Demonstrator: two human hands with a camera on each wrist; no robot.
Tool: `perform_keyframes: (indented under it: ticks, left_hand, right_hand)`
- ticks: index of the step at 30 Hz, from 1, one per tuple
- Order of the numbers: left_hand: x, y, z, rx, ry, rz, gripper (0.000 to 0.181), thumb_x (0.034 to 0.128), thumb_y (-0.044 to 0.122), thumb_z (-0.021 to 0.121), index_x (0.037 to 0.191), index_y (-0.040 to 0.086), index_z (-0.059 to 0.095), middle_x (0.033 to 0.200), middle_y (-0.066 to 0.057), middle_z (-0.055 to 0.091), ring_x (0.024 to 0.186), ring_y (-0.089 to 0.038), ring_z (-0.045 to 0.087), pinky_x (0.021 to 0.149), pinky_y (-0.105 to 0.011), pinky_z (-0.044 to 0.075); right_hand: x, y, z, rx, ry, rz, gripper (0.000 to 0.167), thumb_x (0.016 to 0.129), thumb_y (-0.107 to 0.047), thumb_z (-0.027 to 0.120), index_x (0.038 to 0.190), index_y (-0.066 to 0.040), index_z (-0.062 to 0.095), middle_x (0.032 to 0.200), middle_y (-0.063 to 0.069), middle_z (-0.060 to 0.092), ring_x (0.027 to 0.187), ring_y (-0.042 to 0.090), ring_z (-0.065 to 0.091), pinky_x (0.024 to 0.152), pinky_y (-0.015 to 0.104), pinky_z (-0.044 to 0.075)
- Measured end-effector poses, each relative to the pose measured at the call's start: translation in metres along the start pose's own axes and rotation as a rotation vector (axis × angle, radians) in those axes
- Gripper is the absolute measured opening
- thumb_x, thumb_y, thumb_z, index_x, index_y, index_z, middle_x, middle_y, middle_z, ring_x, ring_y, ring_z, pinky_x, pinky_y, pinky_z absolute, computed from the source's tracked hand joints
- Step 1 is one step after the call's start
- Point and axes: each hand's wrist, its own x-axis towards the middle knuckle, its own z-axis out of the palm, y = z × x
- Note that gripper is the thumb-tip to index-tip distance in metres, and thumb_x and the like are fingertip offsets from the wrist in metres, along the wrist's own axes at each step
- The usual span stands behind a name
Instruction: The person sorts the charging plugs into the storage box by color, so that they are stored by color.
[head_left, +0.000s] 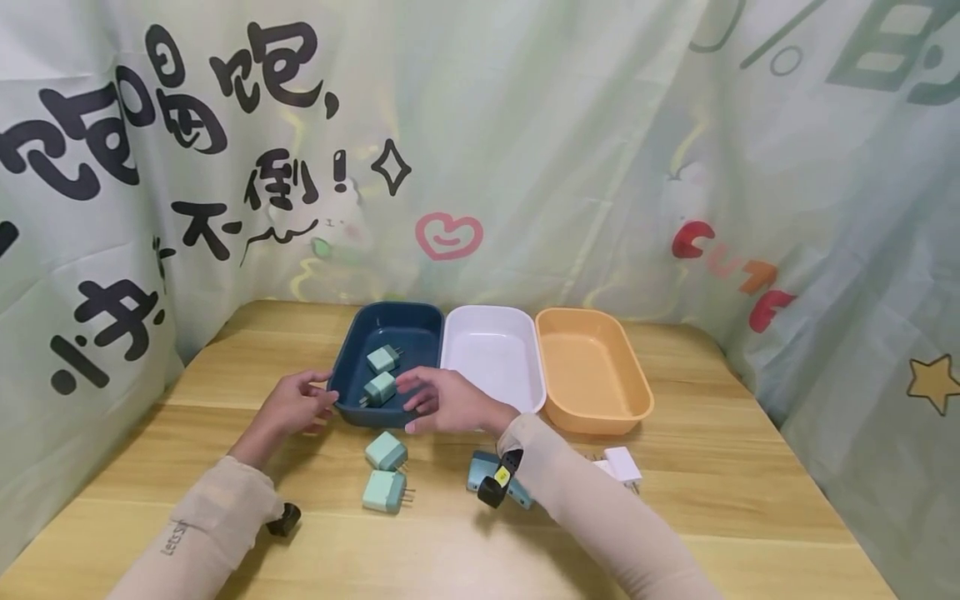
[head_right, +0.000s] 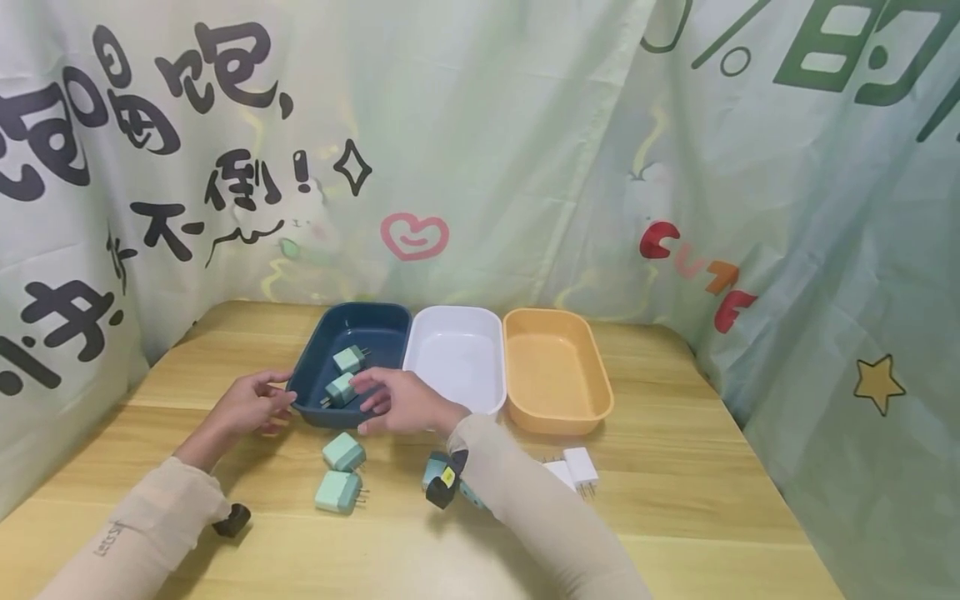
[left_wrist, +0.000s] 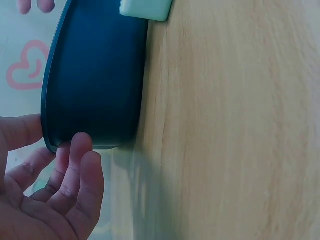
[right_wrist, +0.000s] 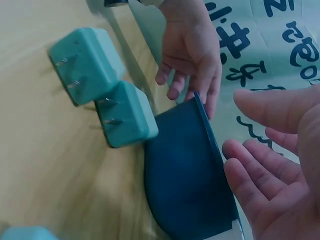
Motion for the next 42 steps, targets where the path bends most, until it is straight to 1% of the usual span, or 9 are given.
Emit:
perform_keyframes:
  ticks: [4, 8, 15, 19, 22, 24, 30, 36, 42]
  left_hand:
    - [0.001, -0.001, -0.001, -0.007, -0.006, -0.004, 0.051, 0.0973, 0.013, 0.058, 0.143, -0.003, 0.041, 0.115, -0.026, 0.057, 0.087, -0.029, 0.065, 0.07, -0.04, 0.057]
    - [0.001, -0.001, -0.001, -0.014, -0.007, -0.009, 0.052, 0.0975, 0.014, 0.058, 0.144, -0.002, 0.04, 0.116, -0.026, 0.057, 0.087, -0.028, 0.065, 0.071, -0.04, 0.057]
    - [0.001, -0.002, -0.001, -0.022, -0.014, -0.006, 0.053, 0.0971, 0.013, 0.059, 0.143, -0.003, 0.04, 0.116, -0.027, 0.057, 0.086, -0.029, 0.065, 0.07, -0.04, 0.057]
    - [0.001, -0.002, 0.0, -0.015, -0.012, -0.011, 0.052, 0.0971, 0.013, 0.059, 0.143, -0.003, 0.04, 0.116, -0.028, 0.057, 0.086, -0.029, 0.065, 0.071, -0.041, 0.057]
    - [0.001, -0.002, 0.0, -0.017, -0.01, -0.012, 0.052, 0.097, 0.012, 0.059, 0.143, -0.003, 0.041, 0.116, -0.028, 0.057, 0.085, -0.028, 0.065, 0.071, -0.041, 0.057]
    - [0.001, -0.002, 0.0, -0.02, -0.01, -0.008, 0.052, 0.0968, 0.013, 0.059, 0.143, -0.003, 0.041, 0.116, -0.028, 0.057, 0.085, -0.028, 0.065, 0.071, -0.041, 0.057]
    - [0.002, -0.004, -0.001, -0.028, -0.007, -0.012, 0.052, 0.0967, 0.013, 0.06, 0.143, -0.002, 0.041, 0.116, -0.027, 0.057, 0.085, -0.029, 0.065, 0.071, -0.041, 0.057]
    - [0.002, -0.003, -0.001, -0.033, -0.003, -0.013, 0.052, 0.0967, 0.013, 0.06, 0.143, -0.002, 0.041, 0.115, -0.026, 0.057, 0.084, -0.028, 0.065, 0.07, -0.04, 0.057]
    - [0.002, -0.002, 0.0, -0.03, -0.001, -0.015, 0.052, 0.0968, 0.013, 0.06, 0.143, -0.002, 0.041, 0.114, -0.026, 0.058, 0.084, -0.028, 0.064, 0.07, -0.04, 0.057]
  right_hand:
    - [-0.006, -0.001, 0.006, -0.018, -0.061, -0.02, 0.058, 0.078, -0.001, 0.079, 0.13, 0.004, 0.053, 0.127, 0.016, 0.058, 0.101, 0.019, 0.064, 0.088, 0.028, 0.051]
    - [-0.01, 0.001, 0.012, -0.018, -0.129, -0.018, 0.05, 0.079, 0.001, 0.078, 0.125, 0.003, 0.057, 0.119, 0.015, 0.062, 0.1, 0.02, 0.065, 0.089, 0.025, 0.05]
    - [-0.015, 0.007, 0.02, -0.034, -0.259, 0.021, 0.048, 0.077, 0.0, 0.08, 0.121, 0.003, 0.06, 0.115, 0.013, 0.064, 0.095, 0.01, 0.064, 0.086, 0.023, 0.05]
    - [-0.016, 0.01, 0.024, -0.074, -0.327, 0.031, 0.047, 0.076, -0.004, 0.082, 0.119, -0.002, 0.062, 0.111, 0.005, 0.066, 0.093, 0.008, 0.065, 0.084, 0.02, 0.05]
    - [-0.017, 0.011, 0.026, -0.106, -0.349, 0.033, 0.046, 0.077, -0.007, 0.082, 0.119, -0.005, 0.063, 0.109, -0.002, 0.066, 0.093, 0.006, 0.065, 0.083, 0.019, 0.05]
    - [-0.018, 0.012, 0.028, -0.109, -0.358, 0.036, 0.046, 0.077, -0.007, 0.082, 0.119, -0.006, 0.063, 0.11, -0.004, 0.066, 0.093, 0.005, 0.065, 0.082, 0.018, 0.05]
    - [-0.016, 0.015, 0.034, -0.115, -0.379, 0.029, 0.047, 0.078, -0.006, 0.081, 0.121, -0.006, 0.063, 0.114, -0.005, 0.066, 0.092, 0.002, 0.063, 0.081, 0.017, 0.05]
    - [-0.016, 0.014, 0.038, -0.156, -0.412, 0.0, 0.051, 0.078, -0.008, 0.081, 0.125, -0.006, 0.062, 0.117, -0.003, 0.065, 0.089, 0.002, 0.063, 0.079, 0.017, 0.05]
    - [-0.016, 0.013, 0.044, -0.228, -0.427, -0.01, 0.055, 0.077, -0.011, 0.083, 0.128, -0.009, 0.061, 0.106, -0.008, 0.064, 0.083, 0.0, 0.062, 0.075, 0.015, 0.05]
